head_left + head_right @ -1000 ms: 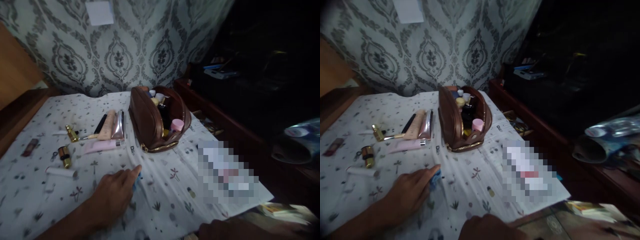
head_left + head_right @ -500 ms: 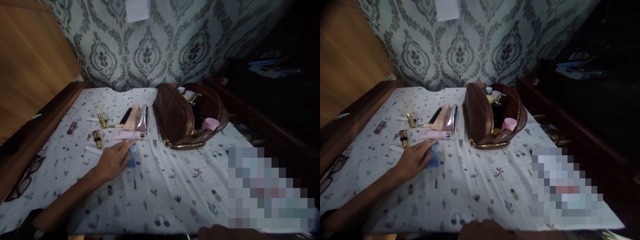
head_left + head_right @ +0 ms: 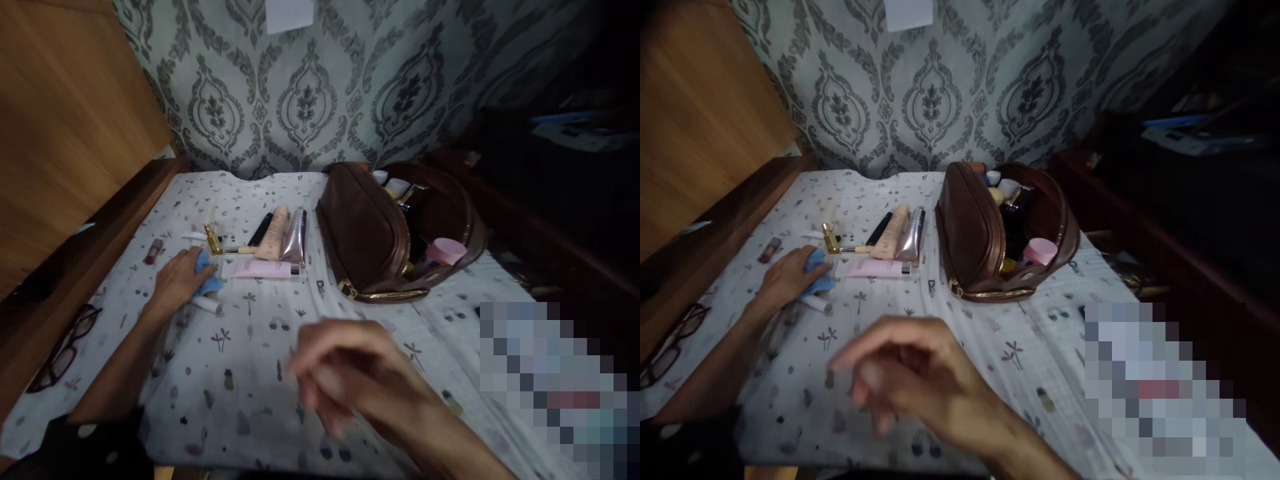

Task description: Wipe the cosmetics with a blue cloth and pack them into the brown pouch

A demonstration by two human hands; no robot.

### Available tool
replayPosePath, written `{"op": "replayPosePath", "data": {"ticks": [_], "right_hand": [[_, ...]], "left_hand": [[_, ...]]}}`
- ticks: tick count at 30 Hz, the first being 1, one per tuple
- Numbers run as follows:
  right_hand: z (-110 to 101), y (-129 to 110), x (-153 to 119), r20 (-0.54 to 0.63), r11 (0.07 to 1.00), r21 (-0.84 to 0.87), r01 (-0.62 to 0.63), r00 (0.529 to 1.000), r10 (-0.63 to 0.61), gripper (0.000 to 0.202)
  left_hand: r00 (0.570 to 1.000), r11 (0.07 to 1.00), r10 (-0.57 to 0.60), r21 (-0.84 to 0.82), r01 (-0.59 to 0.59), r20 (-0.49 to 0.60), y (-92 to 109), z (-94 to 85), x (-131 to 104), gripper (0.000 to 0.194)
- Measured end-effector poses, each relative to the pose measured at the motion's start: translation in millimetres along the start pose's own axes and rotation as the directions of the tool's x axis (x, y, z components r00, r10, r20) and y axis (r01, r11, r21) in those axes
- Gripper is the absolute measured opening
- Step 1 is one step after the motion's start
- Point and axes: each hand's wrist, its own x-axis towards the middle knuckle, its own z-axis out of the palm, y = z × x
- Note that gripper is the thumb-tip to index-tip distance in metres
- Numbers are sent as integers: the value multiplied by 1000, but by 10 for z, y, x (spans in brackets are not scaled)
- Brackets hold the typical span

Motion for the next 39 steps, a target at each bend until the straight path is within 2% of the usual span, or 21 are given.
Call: {"op": "replayPosePath", "data": {"ticks": [3, 5, 7, 9, 12, 14, 16, 19, 22, 25, 29, 30, 32, 35, 37, 39], "right_hand": [[49, -37, 557, -122, 997, 80, -12, 992, 22, 19], [82, 91, 750, -153, 997, 47, -63, 986, 70, 22], [96, 277, 833, -179, 998, 3, -62, 982, 61, 27], [89, 459, 866, -201, 998, -45, -36, 979, 26, 39], [53, 651, 892, -262, 999, -42, 25, 964, -35, 57], [10, 712, 903, -291, 997, -5, 72, 954, -70, 61], [-50, 732, 906, -317, 992, 9, 126, 941, -117, 57], [-158, 722, 906, -379, 984, -2, 176, 911, -164, 51], [-244, 697, 918, -416, 983, 0, 183, 894, -166, 48], [-297, 676, 937, -427, 977, -1, 213, 884, -193, 45], [-372, 667, 960, -427, 965, -24, 262, 870, -247, 40], [-394, 669, 967, -430, 961, -31, 273, 865, -260, 40], [-436, 678, 983, -443, 954, -47, 295, 850, -285, 38], [-471, 697, 1003, -470, 941, -84, 327, 820, -327, 35], [-468, 711, 1008, -485, 929, -104, 354, 798, -358, 35], [-454, 728, 1010, -491, 921, -111, 375, 784, -378, 36]], "left_hand": [[998, 998, 39, -41, -41, -55, -2, 43, 64, 39], [988, 990, 61, -117, -78, -143, 18, 23, 86, 29], [972, 957, 41, -272, -105, -230, 81, -18, 70, 20], [970, 854, -4, -506, -124, -245, 211, -54, 2, 18], [989, 605, 20, -786, -127, -145, 529, -57, -174, 22], [983, 537, 113, -824, -180, -142, 767, -35, -297, 22], [968, 534, 166, -808, -247, -187, 966, -11, -386, 21], [963, 528, 128, -805, -268, -237, 1129, 19, -431, 23], [965, 475, 56, -843, -251, -255, 1139, 68, -406, 27], [966, 406, 36, -879, -249, -257, 1073, 161, -362, 31], [984, 279, -31, -947, -160, -176, 1000, 303, -309, 38], [987, 275, -45, -951, -138, -156, 995, 326, -303, 39], [986, 336, -23, -930, -148, -165, 1003, 342, -310, 40], [957, 484, 148, -826, -290, -249, 1041, 306, -363, 42], [922, 538, 263, -750, -384, -283, 1058, 268, -407, 43], [915, 578, 298, -712, -399, -270, 1057, 242, -430, 47]]}}
